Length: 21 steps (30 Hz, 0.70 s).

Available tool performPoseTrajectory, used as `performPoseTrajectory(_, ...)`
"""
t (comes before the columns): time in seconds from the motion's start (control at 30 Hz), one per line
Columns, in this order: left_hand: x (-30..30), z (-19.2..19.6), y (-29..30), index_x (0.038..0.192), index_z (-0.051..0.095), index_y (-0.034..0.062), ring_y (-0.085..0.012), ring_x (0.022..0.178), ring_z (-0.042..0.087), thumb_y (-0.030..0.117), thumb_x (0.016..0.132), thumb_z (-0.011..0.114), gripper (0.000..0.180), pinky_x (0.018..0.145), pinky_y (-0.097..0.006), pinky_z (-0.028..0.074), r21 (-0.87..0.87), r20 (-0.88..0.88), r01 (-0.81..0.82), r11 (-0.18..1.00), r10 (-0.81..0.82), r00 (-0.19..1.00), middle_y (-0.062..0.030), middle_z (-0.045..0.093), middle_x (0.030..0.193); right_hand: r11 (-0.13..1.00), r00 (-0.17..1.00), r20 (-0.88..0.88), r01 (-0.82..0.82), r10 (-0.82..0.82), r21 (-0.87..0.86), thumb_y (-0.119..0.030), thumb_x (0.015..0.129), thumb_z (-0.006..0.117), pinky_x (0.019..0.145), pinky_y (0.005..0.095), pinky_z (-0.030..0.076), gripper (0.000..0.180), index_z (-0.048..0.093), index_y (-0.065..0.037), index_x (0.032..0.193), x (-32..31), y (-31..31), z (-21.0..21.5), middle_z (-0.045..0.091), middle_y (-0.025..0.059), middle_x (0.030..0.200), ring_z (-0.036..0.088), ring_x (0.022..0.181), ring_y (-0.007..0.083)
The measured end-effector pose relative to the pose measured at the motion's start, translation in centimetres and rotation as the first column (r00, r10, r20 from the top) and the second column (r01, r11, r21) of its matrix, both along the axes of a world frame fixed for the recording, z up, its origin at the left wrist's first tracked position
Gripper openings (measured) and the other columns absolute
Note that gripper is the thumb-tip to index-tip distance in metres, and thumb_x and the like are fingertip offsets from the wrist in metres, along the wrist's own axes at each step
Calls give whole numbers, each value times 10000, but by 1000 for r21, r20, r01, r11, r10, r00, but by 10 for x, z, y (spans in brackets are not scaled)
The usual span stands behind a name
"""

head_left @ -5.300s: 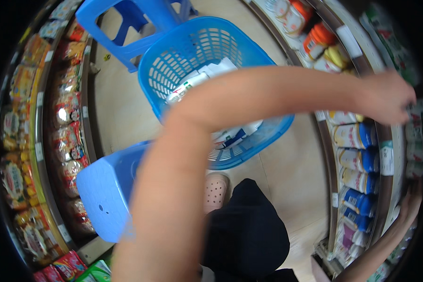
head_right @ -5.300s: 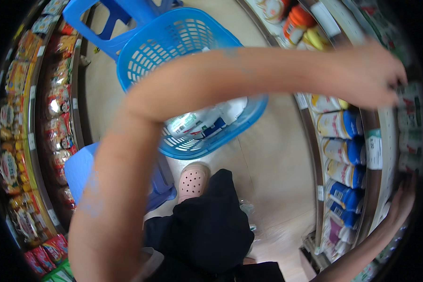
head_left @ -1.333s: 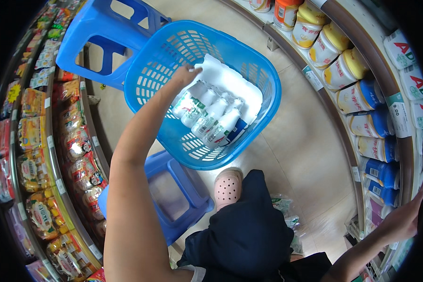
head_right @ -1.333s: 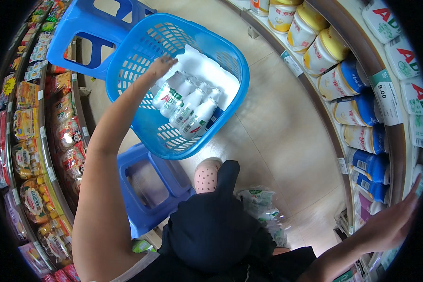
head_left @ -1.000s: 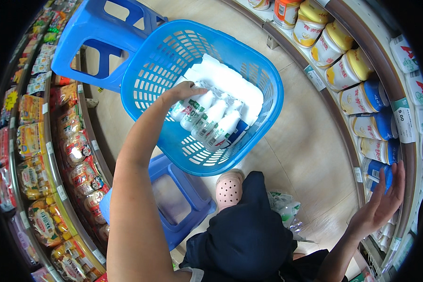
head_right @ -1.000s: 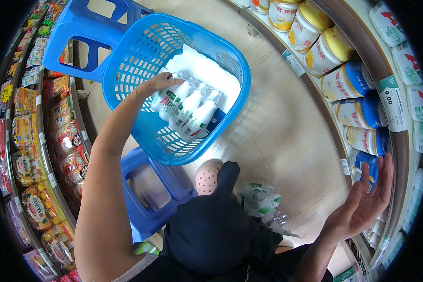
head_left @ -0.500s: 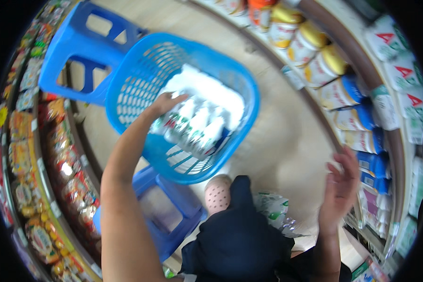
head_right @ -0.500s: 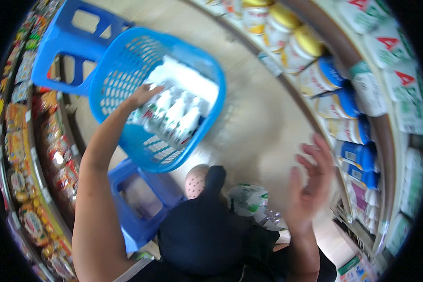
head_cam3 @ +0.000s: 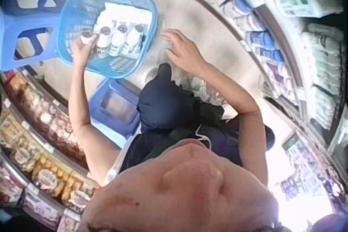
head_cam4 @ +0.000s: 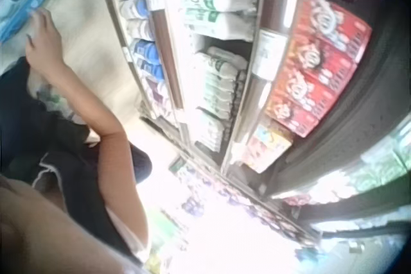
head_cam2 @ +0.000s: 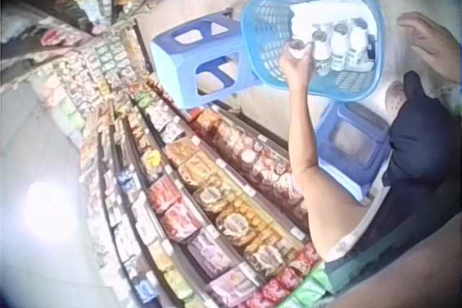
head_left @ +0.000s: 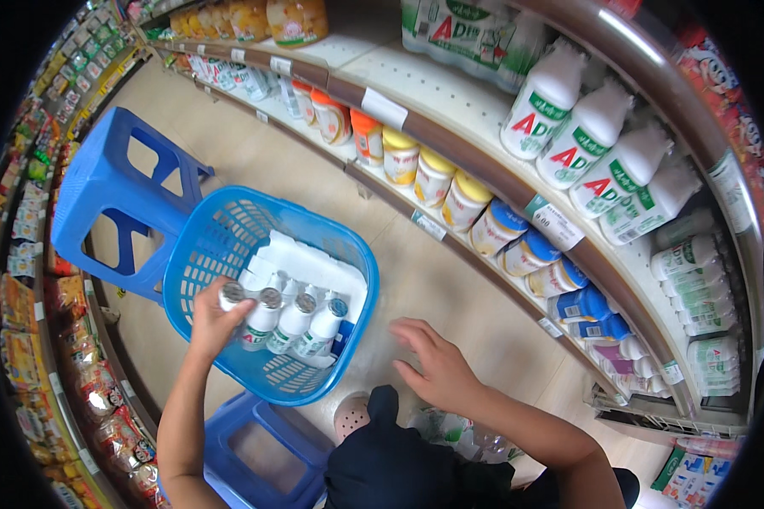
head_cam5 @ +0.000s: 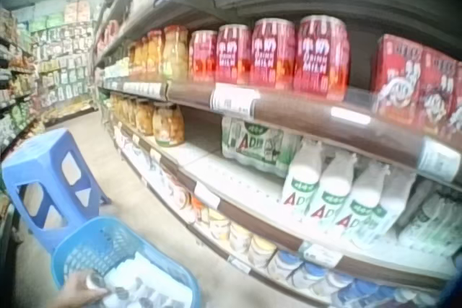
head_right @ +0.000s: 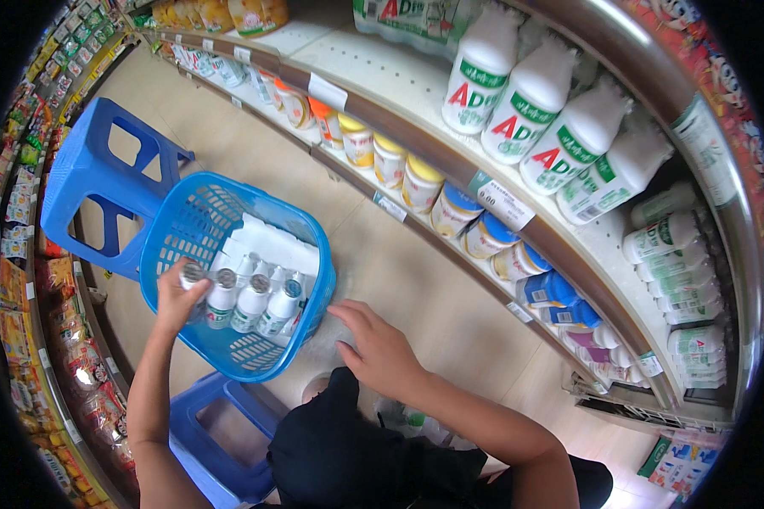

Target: The person sits on a low stool and restocks a refrigerated display case with bottled beverages. They unwrap shrink-wrapped packs, place bottles into the shelf, and add individual bottles from a blue basket.

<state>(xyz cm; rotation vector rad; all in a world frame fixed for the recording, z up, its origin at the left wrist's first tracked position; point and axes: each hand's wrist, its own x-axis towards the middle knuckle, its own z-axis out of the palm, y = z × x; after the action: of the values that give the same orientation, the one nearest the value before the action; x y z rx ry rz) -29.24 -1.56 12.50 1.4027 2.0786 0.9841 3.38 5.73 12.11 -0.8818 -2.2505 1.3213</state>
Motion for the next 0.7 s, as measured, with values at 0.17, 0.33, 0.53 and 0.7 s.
performPoseTrajectory(0.17, -12, 64, 10, 791, 546, 7, -118, 700, 529, 121, 696, 637, 174, 656, -254, 426, 375, 49, -91, 923, 78, 996, -48, 568, 751, 992, 997, -51, -50, 57, 120, -160, 718, 682, 970, 380, 363, 715, 293, -8, 1298, -37, 37, 28, 367, 211, 1291, 411, 1170, 361)
performPoseTrajectory(0.33, 5, 114, 63, 913, 559, 13, -130, 842, 543, 210, 774, 598, 244, 763, -257, 421, 713, 197, -46, 700, -137, 971, -51, 585, 910, 986, 973, -231, 25, 14, 167, -214, 667, 747, 1032, 372, 291, 877, 222, 29, 1326, -71, 74, 78, 344, 257, 1313, 363, 1233, 354)
performPoseTrajectory(0.53, 21, 128, 159, 1008, 547, 9, -143, 905, 546, 136, 770, 620, 280, 828, -266, 415, 907, 62, 77, 414, -311, 948, -57, 573, 998, 833, 858, -460, 417, -228, 365, -20, 643, 727, 857, 351, 431, 631, 411, -33, 1189, -69, 133, 119, 533, 156, 1092, 547, 1002, 307)
performPoseTrajectory(0.7, 28, 132, 218, 1127, 518, 46, -106, 873, 556, 171, 838, 611, 328, 712, -230, 456, 760, 296, -12, 650, -330, 896, -51, 583, 1004, 627, 821, -497, 548, -279, 554, 1, 659, 692, 871, 358, 416, 581, 422, -37, 1172, -63, 173, 123, 524, 162, 1098, 520, 1018, 330)
